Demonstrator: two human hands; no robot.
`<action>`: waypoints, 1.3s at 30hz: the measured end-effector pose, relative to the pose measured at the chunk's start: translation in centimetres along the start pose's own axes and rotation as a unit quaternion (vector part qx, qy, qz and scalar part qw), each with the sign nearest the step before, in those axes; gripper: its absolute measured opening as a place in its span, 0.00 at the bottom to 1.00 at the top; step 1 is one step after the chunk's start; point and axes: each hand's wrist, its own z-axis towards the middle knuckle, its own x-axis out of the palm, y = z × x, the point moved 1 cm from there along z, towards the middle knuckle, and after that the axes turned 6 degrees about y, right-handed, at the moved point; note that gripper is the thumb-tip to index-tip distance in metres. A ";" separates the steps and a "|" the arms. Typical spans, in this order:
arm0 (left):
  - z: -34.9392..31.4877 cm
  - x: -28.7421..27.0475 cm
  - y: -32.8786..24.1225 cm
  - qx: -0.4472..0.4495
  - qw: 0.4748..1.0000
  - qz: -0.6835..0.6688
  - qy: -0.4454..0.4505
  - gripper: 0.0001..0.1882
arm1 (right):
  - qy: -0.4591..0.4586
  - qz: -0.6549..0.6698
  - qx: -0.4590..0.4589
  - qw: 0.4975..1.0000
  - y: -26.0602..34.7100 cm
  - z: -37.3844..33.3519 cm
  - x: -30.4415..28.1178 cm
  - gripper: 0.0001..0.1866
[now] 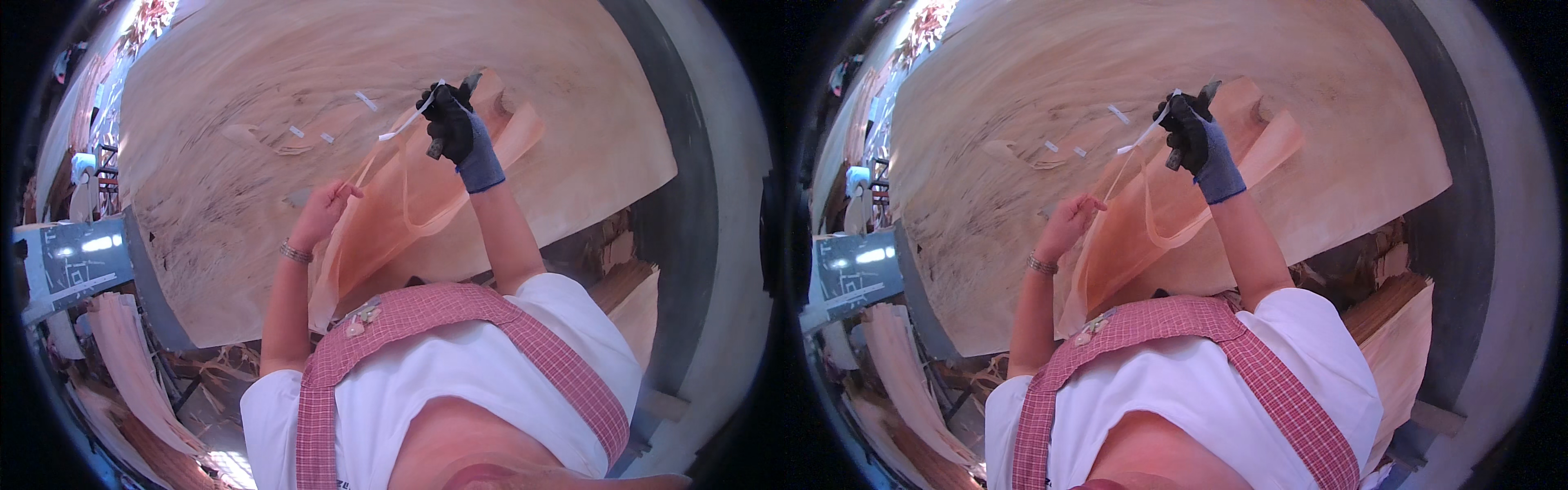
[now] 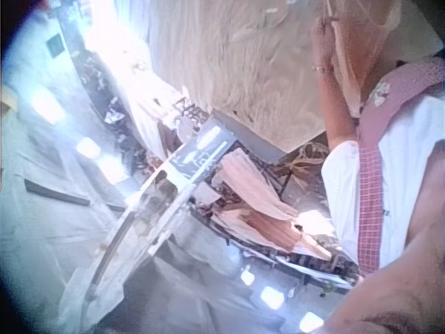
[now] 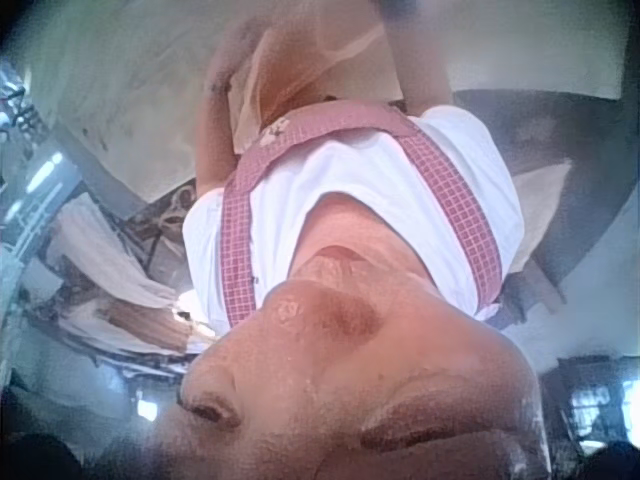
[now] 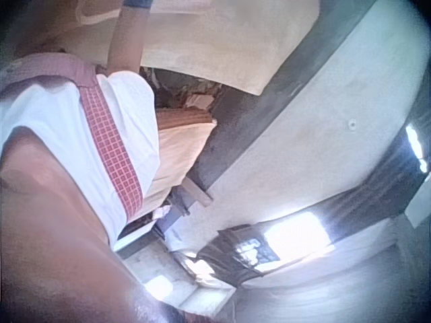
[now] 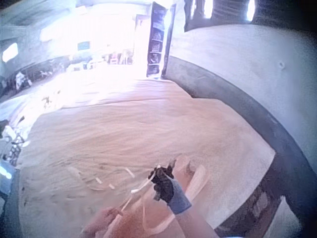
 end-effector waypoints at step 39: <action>-6.7 7.8 4.8 -0.213 0.884 0.352 -0.221 0.31 | 0.082 -0.627 -0.163 0.757 -5.6 -8.8 -6.5 0.14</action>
